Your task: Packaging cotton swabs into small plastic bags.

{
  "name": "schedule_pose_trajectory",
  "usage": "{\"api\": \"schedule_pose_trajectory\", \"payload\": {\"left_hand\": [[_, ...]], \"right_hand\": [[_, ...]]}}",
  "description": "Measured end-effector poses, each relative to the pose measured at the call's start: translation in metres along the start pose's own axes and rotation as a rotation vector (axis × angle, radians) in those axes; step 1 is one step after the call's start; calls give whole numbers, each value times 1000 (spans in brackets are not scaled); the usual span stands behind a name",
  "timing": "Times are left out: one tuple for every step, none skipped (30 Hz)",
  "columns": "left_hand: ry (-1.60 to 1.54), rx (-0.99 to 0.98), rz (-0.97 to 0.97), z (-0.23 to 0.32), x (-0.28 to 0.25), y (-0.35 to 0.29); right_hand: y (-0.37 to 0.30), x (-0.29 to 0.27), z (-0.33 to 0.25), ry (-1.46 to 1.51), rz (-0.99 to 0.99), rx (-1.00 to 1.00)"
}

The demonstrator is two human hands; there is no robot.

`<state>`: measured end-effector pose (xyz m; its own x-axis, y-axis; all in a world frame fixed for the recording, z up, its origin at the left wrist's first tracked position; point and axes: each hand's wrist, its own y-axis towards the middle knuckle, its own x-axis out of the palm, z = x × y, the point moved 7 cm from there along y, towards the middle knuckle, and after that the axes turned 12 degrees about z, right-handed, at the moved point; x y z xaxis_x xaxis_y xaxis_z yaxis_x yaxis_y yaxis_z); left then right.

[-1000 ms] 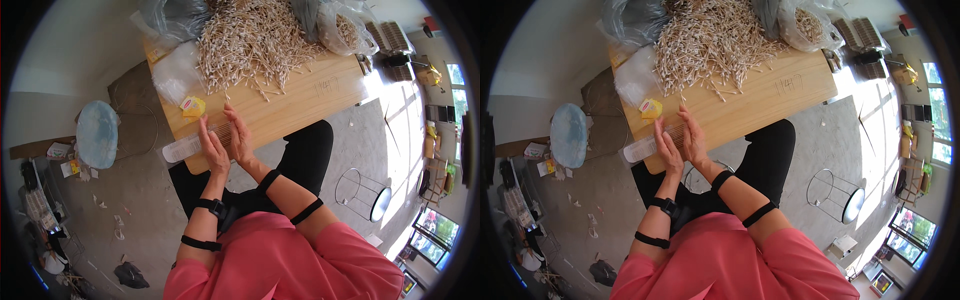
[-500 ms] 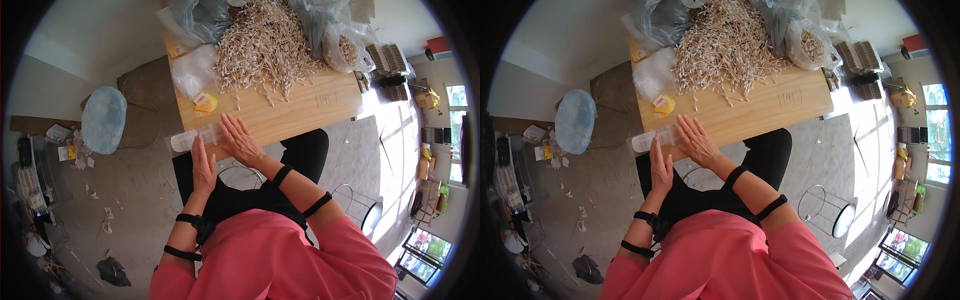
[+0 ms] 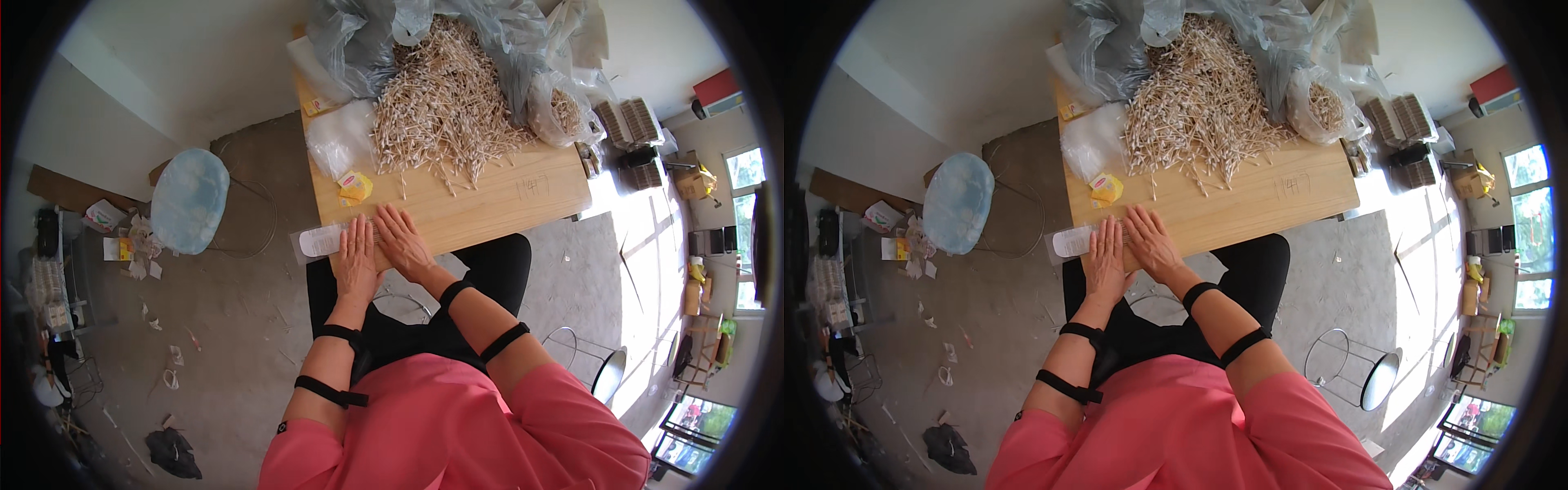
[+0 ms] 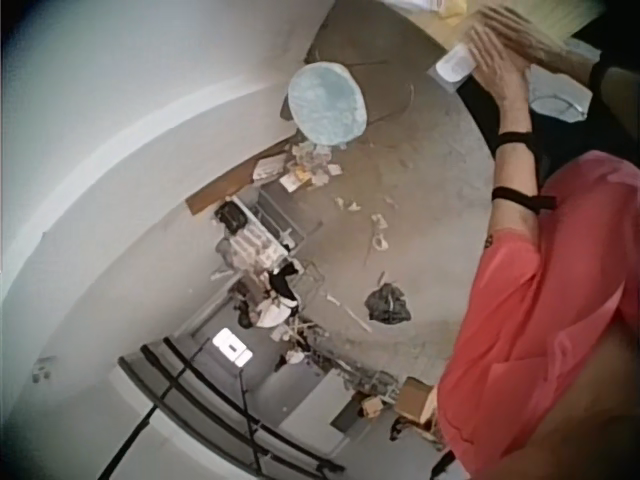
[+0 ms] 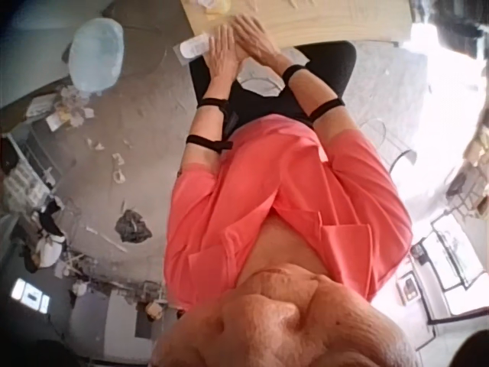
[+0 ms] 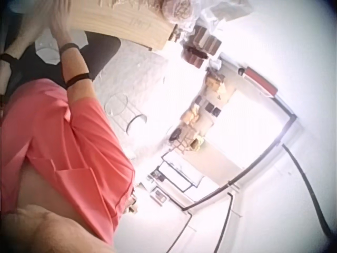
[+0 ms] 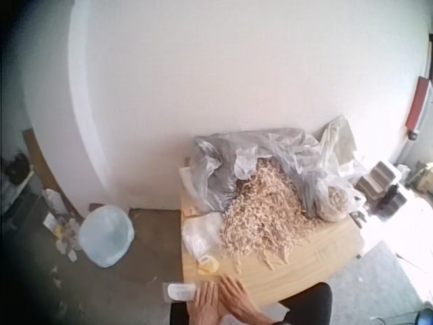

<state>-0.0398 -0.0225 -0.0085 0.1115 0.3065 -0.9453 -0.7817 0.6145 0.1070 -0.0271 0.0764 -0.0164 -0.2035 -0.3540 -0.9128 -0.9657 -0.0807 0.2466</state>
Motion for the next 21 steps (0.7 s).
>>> {"api": "schedule_pose_trajectory", "payload": {"left_hand": [[35, -14, -46, 1, 2, 0], [42, -16, -40, -1, -1, 2], [42, -7, -63, 2, -4, 3], [42, 0, -87, 2, -7, 2], [-60, -8, -71, 1, -14, 0], [-57, -7, -72, -3, -13, -4], [-127, -46, 70, -10, -23, -9], [-197, -84, 213, -18, -32, -12], [-183, -119, 438, -25, -54, -17], [-181, -118, 432, -29, -54, -18], [-256, -281, 375, -44, -48, -17], [-327, -452, 323, -58, -42, -18], [-273, -378, 444, -52, -50, -13], [-270, -384, 447, -51, -49, -9], [-224, -435, 412, -52, -44, -4], [-178, -487, 378, -54, -41, 0], [-177, -490, 382, -54, -40, 5], [-137, -544, 340, -57, -36, 8], [-97, -596, 298, -60, -32, 10], [-96, -596, 298, -60, -32, 13], [-87, -616, 273, -61, -30, 15]], "right_hand": [[-1, 0, -1, 0, 7, -6], [-1, 2, -1, -4, 10, 17], [-4, 1, -1, -5, 6, 42], [-4, 2, -2, 1, 5, 38], [-5, 2, -2, 5, 12, 52], [-4, 1, 0, 5, 24, 71], [-4, 0, 2, 7, 25, 74], [-4, -1, 3, 7, 31, 73], [-4, -2, 2, 10, 36, 71], [-4, -3, 2, 15, 35, 76], [-4, -4, 4, -3, 30, 84], [-1, -4, 3, -18, 24, 79], [-1, -4, 0, -15, 22, 73], [-1, -4, -4, -55, 11, 66], [-1, -3, -4, -98, 1, 58], [0, -3, -5, -99, 2, 52], [1, -2, -6, -82, 13, 54], [0, -2, -6, -66, 24, 63], [-1, -2, -4, -67, 25, 63], [-1, -2, -2, -53, 28, 66], [-2, -2, -2, -38, 31, 73]]}}
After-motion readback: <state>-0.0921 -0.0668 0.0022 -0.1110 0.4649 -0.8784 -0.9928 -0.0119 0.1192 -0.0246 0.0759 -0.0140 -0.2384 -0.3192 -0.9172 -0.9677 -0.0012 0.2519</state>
